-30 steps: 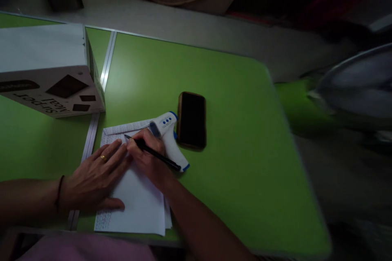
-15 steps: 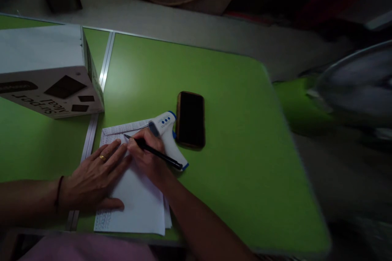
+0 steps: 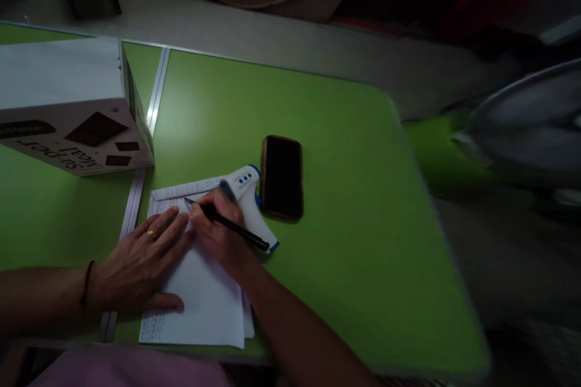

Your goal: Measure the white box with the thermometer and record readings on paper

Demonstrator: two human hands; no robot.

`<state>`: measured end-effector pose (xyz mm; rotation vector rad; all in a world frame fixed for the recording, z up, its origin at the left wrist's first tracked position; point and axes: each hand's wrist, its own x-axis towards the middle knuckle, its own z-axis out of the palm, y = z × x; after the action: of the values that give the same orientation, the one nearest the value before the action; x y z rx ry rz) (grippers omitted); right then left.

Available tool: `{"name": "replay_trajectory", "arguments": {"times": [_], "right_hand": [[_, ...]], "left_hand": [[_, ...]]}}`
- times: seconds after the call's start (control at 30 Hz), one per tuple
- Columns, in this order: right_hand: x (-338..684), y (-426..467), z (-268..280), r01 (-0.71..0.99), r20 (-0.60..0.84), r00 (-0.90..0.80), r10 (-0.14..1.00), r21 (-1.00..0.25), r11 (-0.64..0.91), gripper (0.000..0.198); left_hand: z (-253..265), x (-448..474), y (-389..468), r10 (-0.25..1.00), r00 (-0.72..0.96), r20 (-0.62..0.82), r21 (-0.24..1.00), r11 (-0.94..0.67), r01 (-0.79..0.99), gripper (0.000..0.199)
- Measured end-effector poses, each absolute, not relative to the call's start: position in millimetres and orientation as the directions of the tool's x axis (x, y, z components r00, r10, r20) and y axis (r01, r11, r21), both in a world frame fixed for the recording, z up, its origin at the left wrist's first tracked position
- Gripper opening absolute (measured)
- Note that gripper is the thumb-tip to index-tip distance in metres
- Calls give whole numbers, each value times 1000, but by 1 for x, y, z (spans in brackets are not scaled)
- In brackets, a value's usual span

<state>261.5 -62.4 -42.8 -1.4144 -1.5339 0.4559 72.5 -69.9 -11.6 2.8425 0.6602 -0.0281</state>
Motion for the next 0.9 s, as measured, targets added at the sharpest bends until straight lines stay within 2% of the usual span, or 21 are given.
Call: {"name": "replay_trajectory", "arguments": {"times": [0.5,0.77,0.9], "right_hand": [[262,-63,-41,553,366,116,923,-796,246,13],[262,-63,-40,565,424,152,893,-778,273,11],[263,-62,-40,565,404,150,902,-784,257,12]], "left_hand": [[-10,73,-69,431,894,-120,241,-861,447,104],[-10,73,-69,435,891,-132,269,-849,455,105],[-10,73,-69,435,892,-121,269,-851,451,106]]}}
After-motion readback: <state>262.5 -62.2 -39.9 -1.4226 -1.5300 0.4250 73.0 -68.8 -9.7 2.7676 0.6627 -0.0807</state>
